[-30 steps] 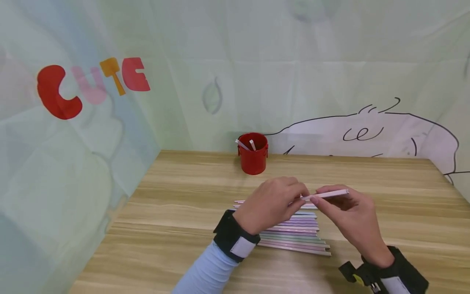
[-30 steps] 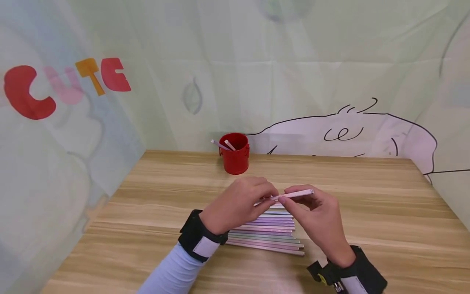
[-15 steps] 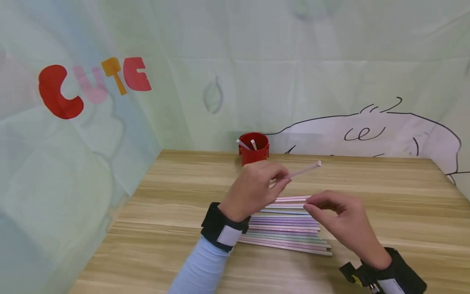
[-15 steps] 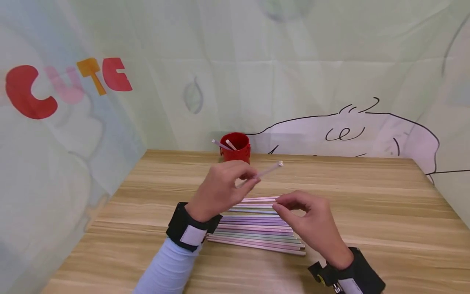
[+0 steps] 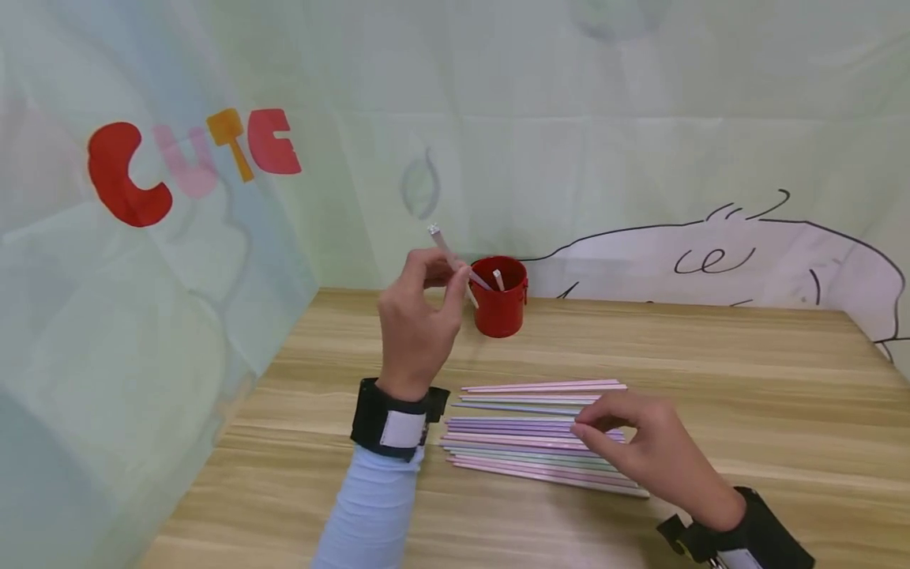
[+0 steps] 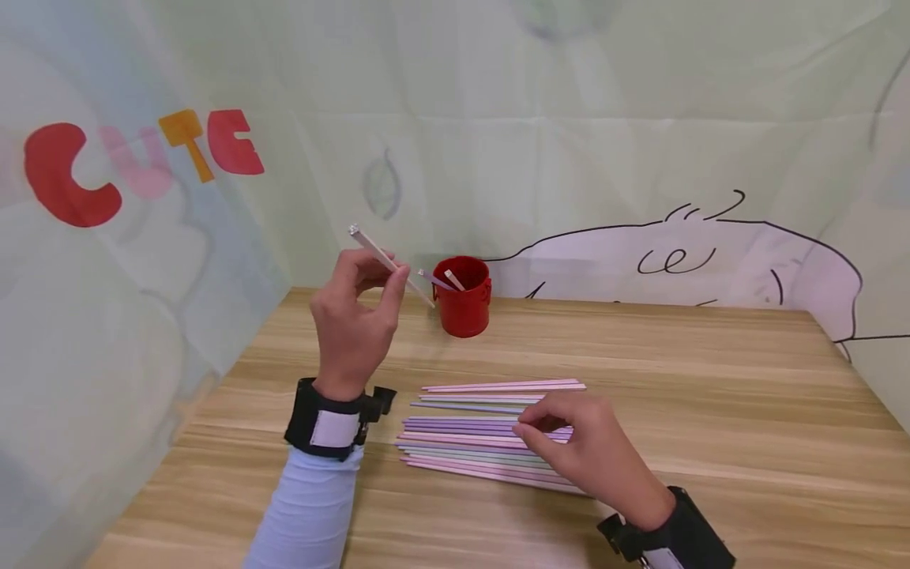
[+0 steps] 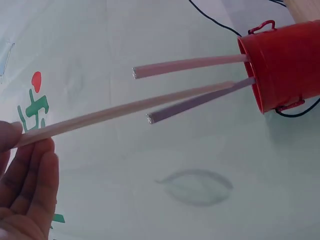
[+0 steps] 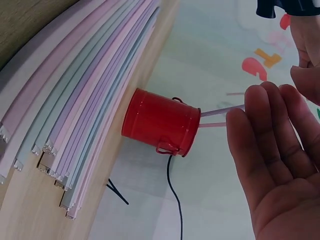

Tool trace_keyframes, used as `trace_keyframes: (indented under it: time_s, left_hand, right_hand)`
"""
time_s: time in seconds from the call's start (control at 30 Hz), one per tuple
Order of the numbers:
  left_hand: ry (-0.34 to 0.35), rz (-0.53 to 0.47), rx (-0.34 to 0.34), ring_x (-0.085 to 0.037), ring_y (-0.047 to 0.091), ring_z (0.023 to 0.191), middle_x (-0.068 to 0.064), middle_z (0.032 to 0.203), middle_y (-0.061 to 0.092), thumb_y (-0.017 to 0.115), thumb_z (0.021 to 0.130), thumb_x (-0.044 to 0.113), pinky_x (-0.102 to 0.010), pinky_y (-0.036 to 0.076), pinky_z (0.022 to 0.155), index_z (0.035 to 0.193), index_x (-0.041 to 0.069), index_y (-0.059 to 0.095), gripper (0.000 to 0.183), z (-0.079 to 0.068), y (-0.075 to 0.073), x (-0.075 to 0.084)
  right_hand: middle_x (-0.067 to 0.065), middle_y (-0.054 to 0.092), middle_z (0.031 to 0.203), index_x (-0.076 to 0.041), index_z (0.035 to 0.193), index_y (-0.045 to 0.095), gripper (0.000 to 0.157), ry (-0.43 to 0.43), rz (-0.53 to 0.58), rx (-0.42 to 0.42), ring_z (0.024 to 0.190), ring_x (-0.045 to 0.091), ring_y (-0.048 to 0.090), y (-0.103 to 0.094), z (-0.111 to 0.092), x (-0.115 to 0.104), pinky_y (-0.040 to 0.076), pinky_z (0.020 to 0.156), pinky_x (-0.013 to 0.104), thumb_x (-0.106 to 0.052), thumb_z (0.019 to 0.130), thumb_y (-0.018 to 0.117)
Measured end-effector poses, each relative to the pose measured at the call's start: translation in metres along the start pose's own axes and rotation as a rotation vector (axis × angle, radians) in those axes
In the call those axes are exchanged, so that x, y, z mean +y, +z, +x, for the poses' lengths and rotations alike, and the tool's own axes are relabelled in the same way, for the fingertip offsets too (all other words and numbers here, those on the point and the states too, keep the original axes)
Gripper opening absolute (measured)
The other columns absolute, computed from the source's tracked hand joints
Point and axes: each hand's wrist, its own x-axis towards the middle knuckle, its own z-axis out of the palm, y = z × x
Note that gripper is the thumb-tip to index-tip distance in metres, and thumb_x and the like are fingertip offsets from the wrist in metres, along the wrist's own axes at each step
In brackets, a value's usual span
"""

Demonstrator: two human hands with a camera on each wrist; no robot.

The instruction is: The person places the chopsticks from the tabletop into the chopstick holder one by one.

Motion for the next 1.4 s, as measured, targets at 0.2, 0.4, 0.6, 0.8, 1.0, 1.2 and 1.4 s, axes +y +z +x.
trace_keyframes:
  time_s: [0.2, 0.4, 0.6, 0.8, 1.0, 1.2, 1.4]
  left_hand:
    - [-0.036, 0.004, 0.052, -0.024, 0.072, 0.089, -0.014, 0.097, 0.072, 0.073, 0.091, 0.001, -0.034, 0.059, 0.082, 0.105, -0.003, 0.059, 0.021, 0.0, 0.001, -0.007]
    - [-0.124, 0.034, 0.041, -0.024, 0.074, 0.091, -0.013, 0.099, 0.073, 0.072, 0.093, 0.005, -0.032, 0.058, 0.083, 0.107, -0.003, 0.06, 0.021, -0.006, 0.008, -0.018]
    - [-0.197, 0.017, 0.002, -0.021, 0.073, 0.093, -0.012, 0.1, 0.073, 0.071, 0.094, 0.007, -0.029, 0.057, 0.084, 0.109, -0.002, 0.06, 0.02, -0.013, 0.016, -0.028]
    - [-0.182, 0.029, -0.066, -0.021, 0.073, 0.092, -0.011, 0.099, 0.074, 0.075, 0.09, 0.005, -0.031, 0.058, 0.083, 0.106, -0.001, 0.063, 0.021, -0.021, 0.028, -0.038]
    - [-0.181, 0.107, -0.124, -0.022, 0.073, 0.087, -0.011, 0.099, 0.076, 0.077, 0.088, 0.01, -0.031, 0.059, 0.08, 0.107, -0.001, 0.072, 0.022, -0.025, 0.037, -0.041]
    - [-0.262, 0.212, -0.214, -0.028, 0.072, 0.091, -0.015, 0.107, 0.075, 0.071, 0.093, 0.026, -0.036, 0.059, 0.074, 0.132, -0.001, 0.065, 0.048, -0.026, 0.038, -0.039]
    - [-0.265, 0.184, -0.172, -0.029, 0.068, 0.101, -0.017, 0.111, 0.072, 0.073, 0.094, 0.027, -0.041, 0.056, 0.089, 0.138, 0.0, 0.058, 0.053, -0.018, 0.032, -0.031]
  right_hand:
    - [-0.012, 0.07, 0.088, -0.021, 0.093, 0.075, 0.022, -0.021, 0.006, -0.007, 0.076, 0.007, 0.068, 0.001, -0.001, 0.002, 0.056, 0.069, 0.02, -0.003, 0.082, 0.083]
    - [-0.013, 0.069, 0.086, -0.021, 0.091, 0.075, 0.021, -0.016, 0.005, -0.028, 0.076, 0.006, 0.068, 0.003, -0.001, 0.001, 0.057, 0.068, 0.021, -0.004, 0.083, 0.083]
    - [-0.016, 0.068, 0.085, -0.023, 0.09, 0.075, 0.023, -0.012, -0.02, -0.049, 0.075, 0.004, 0.067, 0.005, -0.001, 0.002, 0.057, 0.068, 0.021, -0.003, 0.082, 0.082]
    - [-0.017, 0.068, 0.085, -0.021, 0.09, 0.075, 0.021, -0.005, -0.024, -0.07, 0.076, 0.003, 0.067, 0.006, -0.001, 0.003, 0.058, 0.068, 0.023, -0.002, 0.082, 0.082]
    - [-0.017, 0.068, 0.087, -0.019, 0.091, 0.076, 0.018, 0.011, -0.006, -0.092, 0.077, 0.004, 0.067, 0.007, -0.002, 0.003, 0.058, 0.069, 0.025, -0.003, 0.084, 0.081]
    - [-0.016, 0.07, 0.088, -0.019, 0.093, 0.075, 0.014, -0.002, 0.016, -0.113, 0.079, 0.004, 0.068, 0.008, -0.002, 0.005, 0.059, 0.071, 0.025, -0.007, 0.087, 0.079]
    - [-0.016, 0.069, 0.088, -0.018, 0.092, 0.075, 0.014, -0.005, -0.012, -0.14, 0.078, 0.003, 0.067, 0.007, -0.001, 0.007, 0.059, 0.07, 0.026, -0.006, 0.086, 0.08]
